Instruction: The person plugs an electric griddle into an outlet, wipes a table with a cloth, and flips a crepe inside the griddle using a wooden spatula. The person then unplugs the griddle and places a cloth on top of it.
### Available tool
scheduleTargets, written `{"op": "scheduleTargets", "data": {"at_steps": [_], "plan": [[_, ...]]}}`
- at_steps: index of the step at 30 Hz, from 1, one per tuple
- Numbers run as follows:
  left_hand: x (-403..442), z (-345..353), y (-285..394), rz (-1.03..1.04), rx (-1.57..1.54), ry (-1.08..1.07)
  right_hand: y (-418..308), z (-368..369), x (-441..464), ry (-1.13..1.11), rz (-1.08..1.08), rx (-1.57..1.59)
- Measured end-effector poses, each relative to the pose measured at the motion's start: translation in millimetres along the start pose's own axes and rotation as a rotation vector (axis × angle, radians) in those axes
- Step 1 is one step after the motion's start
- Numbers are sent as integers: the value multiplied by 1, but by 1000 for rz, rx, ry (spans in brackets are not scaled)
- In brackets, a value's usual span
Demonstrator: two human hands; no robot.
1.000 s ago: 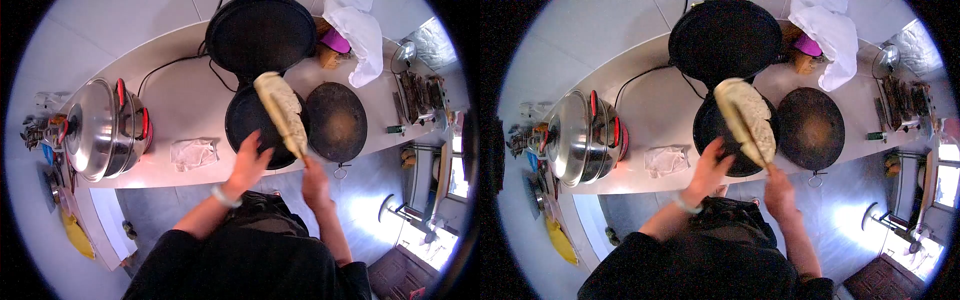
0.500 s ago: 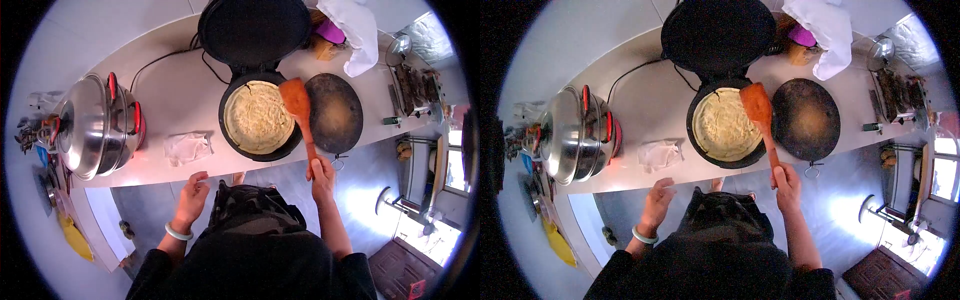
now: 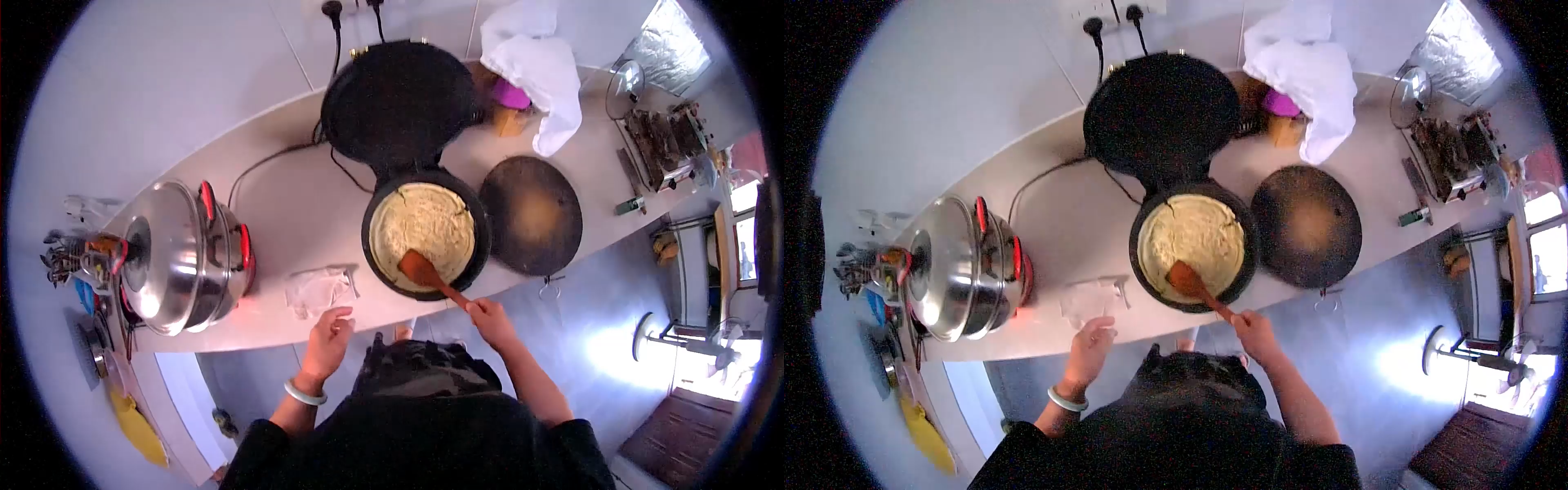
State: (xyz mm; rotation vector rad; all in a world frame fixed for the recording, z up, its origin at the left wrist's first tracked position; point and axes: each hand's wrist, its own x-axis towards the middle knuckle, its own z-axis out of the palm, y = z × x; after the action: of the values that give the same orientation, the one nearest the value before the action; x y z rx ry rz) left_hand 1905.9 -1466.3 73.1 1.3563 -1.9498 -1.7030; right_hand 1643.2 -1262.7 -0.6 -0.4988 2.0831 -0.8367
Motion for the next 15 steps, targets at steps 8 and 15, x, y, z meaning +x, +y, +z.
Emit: {"op": "scheduleTargets", "data": {"at_steps": [8,15], "plan": [[94,-18,80,452,-208,120,-4,-11,1,32,27,157],[231,-58,275,846,361,207,-14,-35,-46,34,22,691]]}}
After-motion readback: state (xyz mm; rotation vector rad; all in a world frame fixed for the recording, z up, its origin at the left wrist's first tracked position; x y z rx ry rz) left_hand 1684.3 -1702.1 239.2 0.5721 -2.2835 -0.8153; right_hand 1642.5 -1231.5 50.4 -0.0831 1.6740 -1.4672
